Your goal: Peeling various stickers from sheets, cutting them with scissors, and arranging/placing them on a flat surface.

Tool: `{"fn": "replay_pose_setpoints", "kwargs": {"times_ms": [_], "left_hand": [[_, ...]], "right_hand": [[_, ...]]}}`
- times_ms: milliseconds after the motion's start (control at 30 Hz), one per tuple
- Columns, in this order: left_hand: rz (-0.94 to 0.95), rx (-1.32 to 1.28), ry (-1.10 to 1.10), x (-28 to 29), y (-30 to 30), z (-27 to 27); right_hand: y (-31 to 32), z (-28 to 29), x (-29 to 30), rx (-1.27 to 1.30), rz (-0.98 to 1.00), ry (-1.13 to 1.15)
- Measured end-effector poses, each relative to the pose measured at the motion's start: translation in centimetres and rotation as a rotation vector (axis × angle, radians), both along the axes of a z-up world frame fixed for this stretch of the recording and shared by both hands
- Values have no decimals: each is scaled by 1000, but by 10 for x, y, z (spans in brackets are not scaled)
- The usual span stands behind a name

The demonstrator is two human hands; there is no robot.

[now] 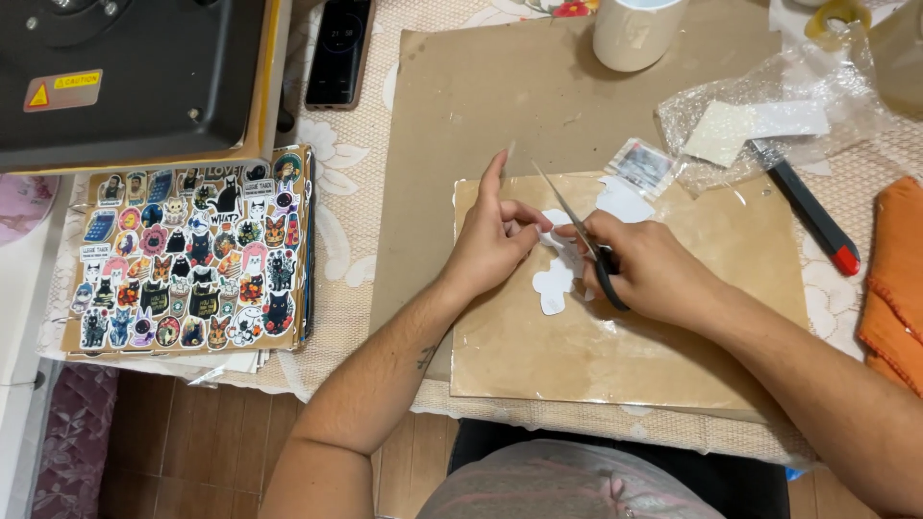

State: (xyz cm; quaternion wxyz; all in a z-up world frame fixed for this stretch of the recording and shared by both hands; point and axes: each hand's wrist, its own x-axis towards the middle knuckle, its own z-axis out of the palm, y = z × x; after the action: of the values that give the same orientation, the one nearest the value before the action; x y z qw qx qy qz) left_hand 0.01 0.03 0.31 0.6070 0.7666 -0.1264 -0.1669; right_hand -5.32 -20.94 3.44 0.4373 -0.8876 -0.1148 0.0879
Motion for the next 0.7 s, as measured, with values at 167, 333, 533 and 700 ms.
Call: {"fn": "replay_pose_setpoints", "kwargs": {"times_ms": [167, 333, 533, 700], "left_hand": [[-1, 42, -31, 0, 0, 5], [16, 152, -181, -10, -5, 16], [65, 342, -375, -8, -2, 15], [92, 462, -329, -6, -11, 21]], "right_hand": [[-6, -34, 9, 8, 22, 76], [-3, -25, 10, 4, 10, 126], [-2, -24, 9, 9, 1, 156], [-5, -28, 12, 50, -1, 187]]}}
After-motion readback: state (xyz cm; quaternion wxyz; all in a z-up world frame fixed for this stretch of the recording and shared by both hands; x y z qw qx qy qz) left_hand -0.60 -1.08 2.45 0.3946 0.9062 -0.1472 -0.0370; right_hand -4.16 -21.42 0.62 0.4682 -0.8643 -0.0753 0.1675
